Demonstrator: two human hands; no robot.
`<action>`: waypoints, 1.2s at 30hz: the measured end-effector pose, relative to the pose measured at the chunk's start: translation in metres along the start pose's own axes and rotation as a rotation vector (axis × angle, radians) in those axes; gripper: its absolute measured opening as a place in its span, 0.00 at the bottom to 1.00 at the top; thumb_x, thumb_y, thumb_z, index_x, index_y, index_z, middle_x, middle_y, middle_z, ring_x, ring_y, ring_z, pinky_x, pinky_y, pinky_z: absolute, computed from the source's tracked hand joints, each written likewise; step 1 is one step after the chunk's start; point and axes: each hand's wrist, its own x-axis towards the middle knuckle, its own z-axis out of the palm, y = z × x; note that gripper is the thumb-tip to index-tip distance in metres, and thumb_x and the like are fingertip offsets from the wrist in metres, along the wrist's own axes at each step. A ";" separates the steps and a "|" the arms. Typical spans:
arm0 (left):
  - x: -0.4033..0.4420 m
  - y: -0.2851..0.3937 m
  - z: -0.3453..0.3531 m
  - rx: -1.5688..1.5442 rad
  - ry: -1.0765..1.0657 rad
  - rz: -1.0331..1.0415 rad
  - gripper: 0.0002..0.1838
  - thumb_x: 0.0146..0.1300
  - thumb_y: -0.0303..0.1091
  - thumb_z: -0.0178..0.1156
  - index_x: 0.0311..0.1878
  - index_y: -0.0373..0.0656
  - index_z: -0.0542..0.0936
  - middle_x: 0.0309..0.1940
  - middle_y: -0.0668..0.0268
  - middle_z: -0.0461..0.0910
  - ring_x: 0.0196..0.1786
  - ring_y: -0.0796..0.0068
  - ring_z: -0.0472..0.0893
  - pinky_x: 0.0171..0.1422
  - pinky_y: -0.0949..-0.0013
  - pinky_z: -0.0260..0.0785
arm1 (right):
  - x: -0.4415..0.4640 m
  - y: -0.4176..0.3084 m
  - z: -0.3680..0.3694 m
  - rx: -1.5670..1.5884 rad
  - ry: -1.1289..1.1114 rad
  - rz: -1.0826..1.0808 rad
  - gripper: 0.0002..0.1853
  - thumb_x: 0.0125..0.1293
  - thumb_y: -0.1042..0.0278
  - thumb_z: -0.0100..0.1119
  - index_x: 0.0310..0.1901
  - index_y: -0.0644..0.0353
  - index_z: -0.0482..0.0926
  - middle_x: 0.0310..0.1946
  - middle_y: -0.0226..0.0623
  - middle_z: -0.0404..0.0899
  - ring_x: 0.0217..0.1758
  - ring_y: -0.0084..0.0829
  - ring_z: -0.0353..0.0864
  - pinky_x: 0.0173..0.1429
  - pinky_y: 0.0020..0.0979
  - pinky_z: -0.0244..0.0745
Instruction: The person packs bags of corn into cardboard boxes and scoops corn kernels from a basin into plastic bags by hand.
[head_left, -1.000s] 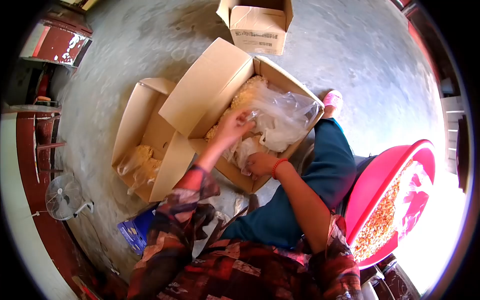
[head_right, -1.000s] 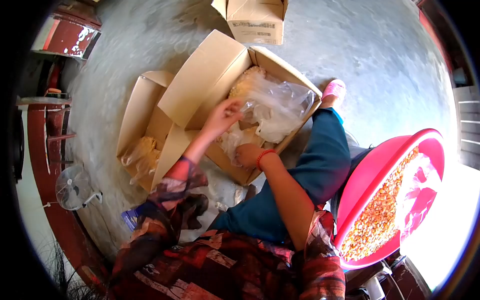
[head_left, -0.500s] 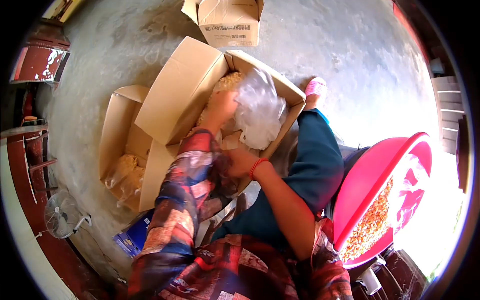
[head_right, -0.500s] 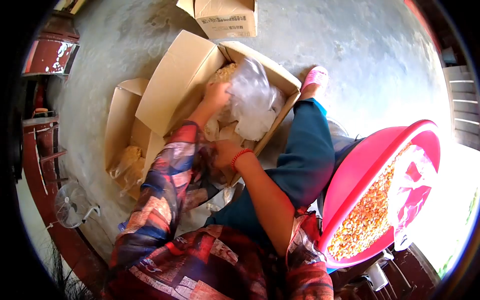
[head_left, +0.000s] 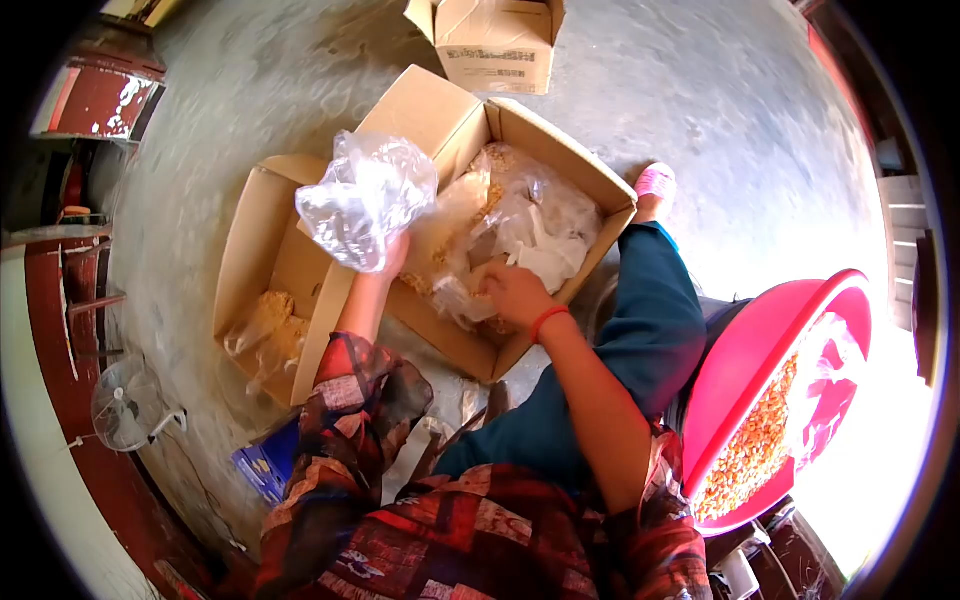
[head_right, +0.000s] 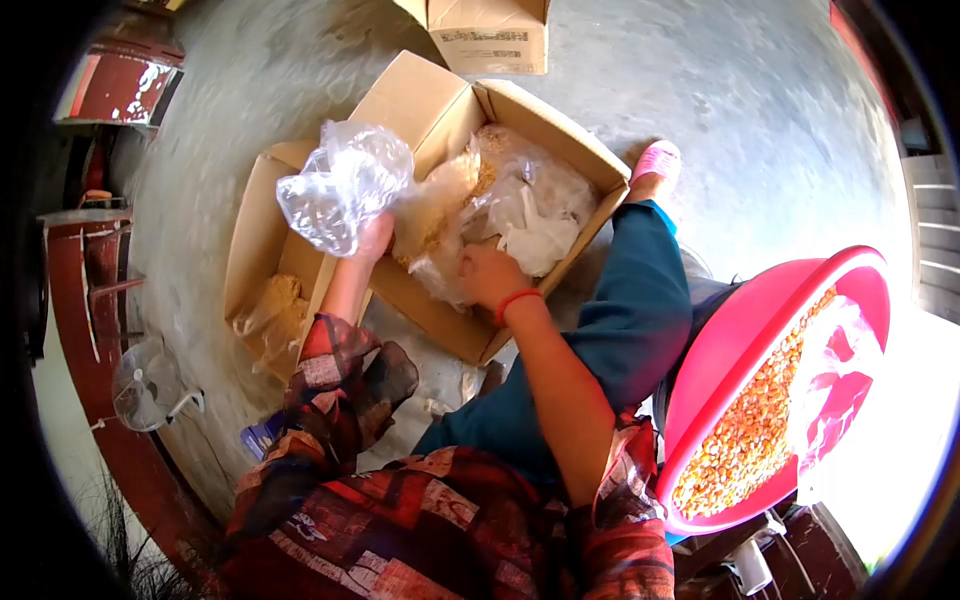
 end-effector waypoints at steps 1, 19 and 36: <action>-0.008 -0.002 -0.010 -0.055 0.084 -0.084 0.24 0.64 0.35 0.54 0.62 0.44 0.63 0.56 0.64 0.67 0.60 0.71 0.65 0.66 0.66 0.58 | 0.003 0.005 0.001 0.094 0.088 -0.035 0.11 0.56 0.66 0.46 0.34 0.57 0.78 0.34 0.47 0.79 0.40 0.45 0.78 0.45 0.41 0.72; -0.100 -0.048 0.058 0.942 -0.793 -0.138 0.15 0.56 0.39 0.58 0.44 0.41 0.73 0.30 0.65 0.73 0.33 0.67 0.72 0.49 0.63 0.66 | 0.002 -0.005 -0.010 0.606 -0.406 0.074 0.06 0.55 0.71 0.50 0.32 0.62 0.74 0.24 0.30 0.71 0.22 0.22 0.70 0.26 0.25 0.72; -0.145 0.041 -0.027 0.431 -0.023 -0.255 0.12 0.61 0.41 0.52 0.38 0.41 0.73 0.24 0.69 0.69 0.27 0.73 0.66 0.47 0.65 0.63 | -0.008 -0.018 -0.037 0.663 0.040 0.157 0.11 0.59 0.67 0.54 0.44 0.58 0.74 0.36 0.25 0.73 0.33 0.18 0.72 0.33 0.21 0.68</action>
